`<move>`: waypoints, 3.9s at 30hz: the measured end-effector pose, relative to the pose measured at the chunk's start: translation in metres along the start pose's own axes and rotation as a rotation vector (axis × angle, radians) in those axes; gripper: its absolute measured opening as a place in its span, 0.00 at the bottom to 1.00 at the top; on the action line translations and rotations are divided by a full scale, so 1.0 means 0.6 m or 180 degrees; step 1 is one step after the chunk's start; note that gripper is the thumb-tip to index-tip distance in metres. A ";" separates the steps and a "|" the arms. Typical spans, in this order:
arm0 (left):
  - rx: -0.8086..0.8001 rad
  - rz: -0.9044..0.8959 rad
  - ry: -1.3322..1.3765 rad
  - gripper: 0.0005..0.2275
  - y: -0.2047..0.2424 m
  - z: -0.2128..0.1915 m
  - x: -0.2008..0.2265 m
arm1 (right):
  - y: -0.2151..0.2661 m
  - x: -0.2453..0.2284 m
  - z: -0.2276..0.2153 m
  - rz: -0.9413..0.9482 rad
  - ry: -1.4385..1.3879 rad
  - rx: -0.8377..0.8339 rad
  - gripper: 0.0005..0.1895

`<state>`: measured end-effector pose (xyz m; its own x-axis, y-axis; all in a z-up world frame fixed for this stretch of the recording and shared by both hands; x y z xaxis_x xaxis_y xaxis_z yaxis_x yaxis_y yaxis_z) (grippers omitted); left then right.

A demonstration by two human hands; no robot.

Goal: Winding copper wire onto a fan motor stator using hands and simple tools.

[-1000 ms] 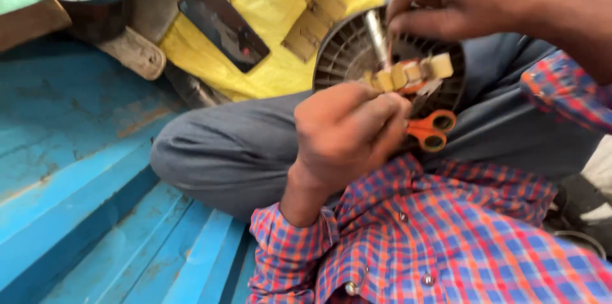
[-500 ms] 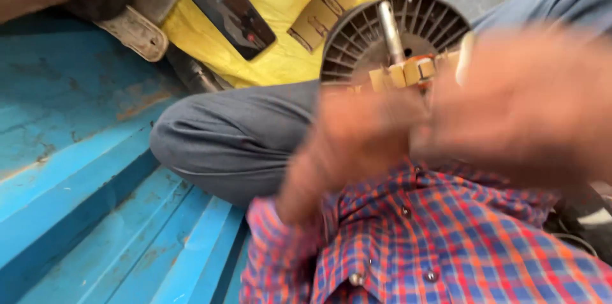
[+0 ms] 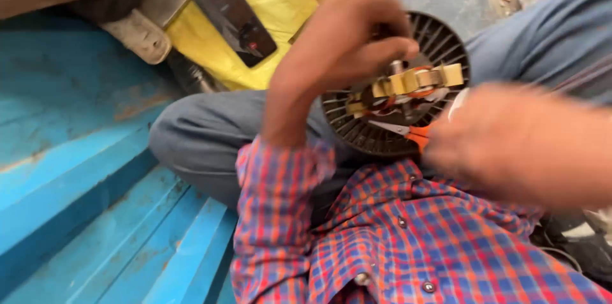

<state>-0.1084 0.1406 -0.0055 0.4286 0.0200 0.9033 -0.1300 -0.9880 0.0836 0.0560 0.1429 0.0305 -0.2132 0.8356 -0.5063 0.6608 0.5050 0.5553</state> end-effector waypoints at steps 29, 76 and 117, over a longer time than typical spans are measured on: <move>0.1081 0.0150 -0.0815 0.08 0.152 0.108 0.140 | -0.028 0.119 -0.103 -0.0086 0.0079 0.1534 0.09; -0.0105 -0.2069 -0.1444 0.18 0.103 0.022 -0.206 | -0.107 0.341 0.059 0.0132 -0.3360 0.1777 0.12; -0.0326 -0.2358 -0.1361 0.18 0.099 0.018 -0.202 | -0.112 0.343 0.060 0.0107 -0.3304 0.1739 0.14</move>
<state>-0.1586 0.0776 -0.1144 0.7320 0.5742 0.3667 0.2448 -0.7239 0.6449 -0.0065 0.2730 -0.1344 0.3327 0.1422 -0.9322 0.9299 0.1151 0.3494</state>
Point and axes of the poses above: each hand's wrist, its own y-axis away from the middle knuckle, its own z-axis out of the palm, x = y × z, the point moved 8 cm from there along -y, towards the middle knuckle, and after that the axes turned 15 degrees about -x, right-handed, at the moved point
